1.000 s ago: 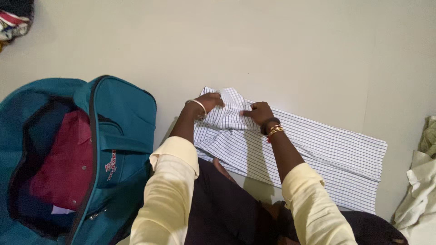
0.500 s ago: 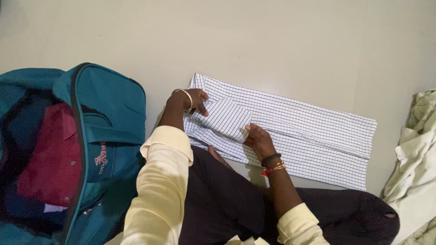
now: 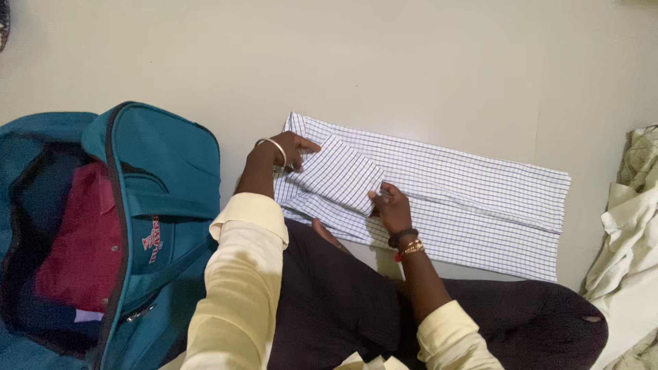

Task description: The person folds a shirt on the floor and then places it into a bag.

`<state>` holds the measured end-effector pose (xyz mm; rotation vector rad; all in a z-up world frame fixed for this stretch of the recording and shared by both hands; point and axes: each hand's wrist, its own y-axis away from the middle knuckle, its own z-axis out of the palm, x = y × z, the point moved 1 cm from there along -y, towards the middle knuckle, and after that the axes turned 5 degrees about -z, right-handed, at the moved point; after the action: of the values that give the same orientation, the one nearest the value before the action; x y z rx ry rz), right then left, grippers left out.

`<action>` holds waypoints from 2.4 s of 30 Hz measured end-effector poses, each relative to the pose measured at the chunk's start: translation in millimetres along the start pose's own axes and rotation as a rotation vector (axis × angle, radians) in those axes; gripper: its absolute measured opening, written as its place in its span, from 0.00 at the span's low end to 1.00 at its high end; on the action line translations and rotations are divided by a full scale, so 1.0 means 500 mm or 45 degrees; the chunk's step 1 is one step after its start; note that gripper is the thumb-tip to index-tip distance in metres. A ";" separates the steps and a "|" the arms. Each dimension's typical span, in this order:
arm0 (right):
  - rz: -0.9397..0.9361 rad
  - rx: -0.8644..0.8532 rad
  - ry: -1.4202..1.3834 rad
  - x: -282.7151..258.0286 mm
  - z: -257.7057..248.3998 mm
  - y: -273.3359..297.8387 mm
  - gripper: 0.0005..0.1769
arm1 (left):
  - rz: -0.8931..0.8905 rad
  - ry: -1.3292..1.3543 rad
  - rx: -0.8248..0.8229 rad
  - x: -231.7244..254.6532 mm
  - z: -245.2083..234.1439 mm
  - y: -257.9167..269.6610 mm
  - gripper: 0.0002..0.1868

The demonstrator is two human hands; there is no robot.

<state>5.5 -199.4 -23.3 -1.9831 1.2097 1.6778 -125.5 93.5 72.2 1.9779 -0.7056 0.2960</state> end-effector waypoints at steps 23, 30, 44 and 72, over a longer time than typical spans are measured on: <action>-0.245 -0.139 1.406 -0.034 0.003 -0.109 0.54 | -0.303 -0.850 0.193 0.014 0.087 -0.127 0.80; 0.085 0.028 1.490 0.050 -0.364 -0.153 0.49 | -0.323 -0.914 0.238 0.004 0.091 -0.171 0.83; 0.595 0.451 1.179 0.058 -0.593 -0.118 0.61 | -0.455 -0.865 0.293 -0.079 0.057 -0.239 0.88; 0.379 0.363 0.812 0.112 -0.579 -0.085 0.25 | -0.342 -0.581 0.462 -0.028 -0.011 -0.115 0.67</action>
<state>232.2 -391.6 -2.8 -2.3035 1.9104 0.8967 -102.5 123.6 26.7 2.4932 -0.6901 -0.2149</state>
